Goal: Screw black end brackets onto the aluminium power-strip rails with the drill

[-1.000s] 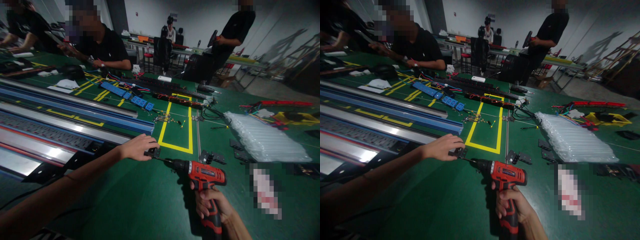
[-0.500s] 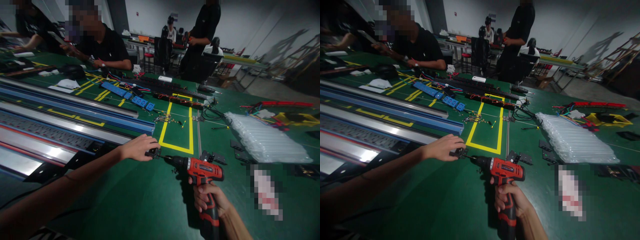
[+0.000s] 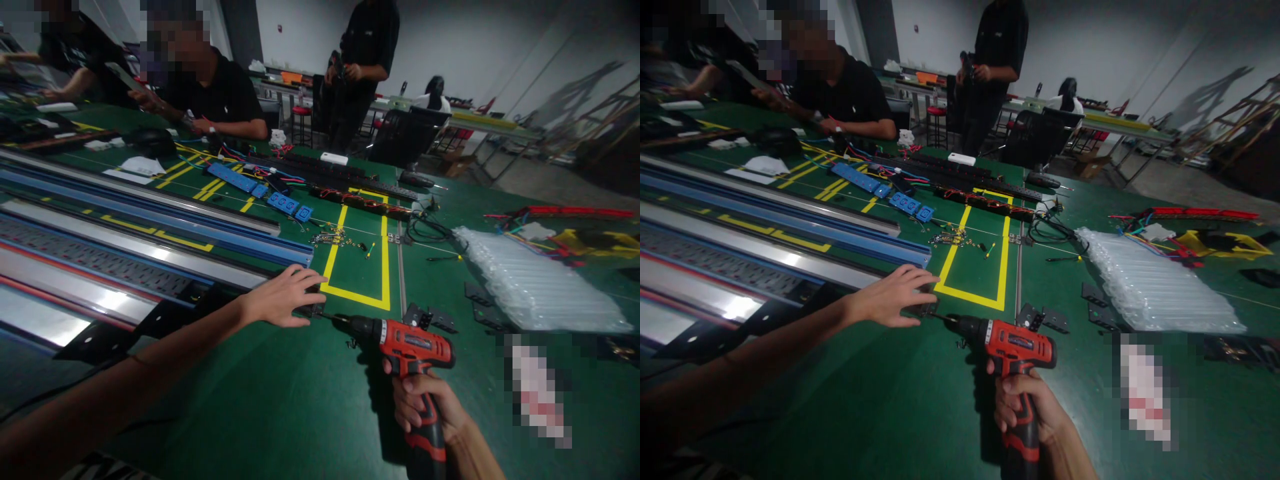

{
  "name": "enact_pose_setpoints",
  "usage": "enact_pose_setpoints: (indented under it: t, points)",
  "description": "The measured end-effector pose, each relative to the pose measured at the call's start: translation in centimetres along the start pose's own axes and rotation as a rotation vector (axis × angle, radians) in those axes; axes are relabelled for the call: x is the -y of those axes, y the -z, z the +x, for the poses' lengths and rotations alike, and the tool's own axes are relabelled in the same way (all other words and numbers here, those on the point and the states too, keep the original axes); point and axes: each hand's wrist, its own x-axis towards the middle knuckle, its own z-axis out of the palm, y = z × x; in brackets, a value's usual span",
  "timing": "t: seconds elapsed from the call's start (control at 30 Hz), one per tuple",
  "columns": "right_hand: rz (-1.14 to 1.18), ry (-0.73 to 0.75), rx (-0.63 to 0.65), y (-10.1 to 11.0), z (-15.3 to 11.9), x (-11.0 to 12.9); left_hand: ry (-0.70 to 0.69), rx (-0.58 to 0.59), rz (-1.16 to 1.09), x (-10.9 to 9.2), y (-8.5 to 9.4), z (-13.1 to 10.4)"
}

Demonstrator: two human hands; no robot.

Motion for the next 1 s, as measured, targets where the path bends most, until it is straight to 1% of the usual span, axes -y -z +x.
enact_pose_setpoints:
  t: [0.1,0.23,0.43,0.67,1.0]
  points:
    - [0.002,-0.002,0.007,0.1,0.1,0.0,-0.015,-0.030,0.083,-0.7,-0.1,0.0]
    - [0.010,-0.008,0.007,0.2,0.1,0.0,0.014,-0.070,0.141,-1.6,-0.6,0.1]
    - [0.008,-0.010,0.003,0.2,0.0,-0.1,0.050,-0.144,0.077,-2.4,-1.5,0.1]
    - [0.002,-0.008,0.026,0.2,-0.1,-0.2,0.082,-0.159,0.000,-2.4,-1.8,-0.1]
    - [0.004,-0.002,0.026,0.3,-0.1,-0.1,0.083,-0.175,-0.042,-2.3,-1.8,-0.1]
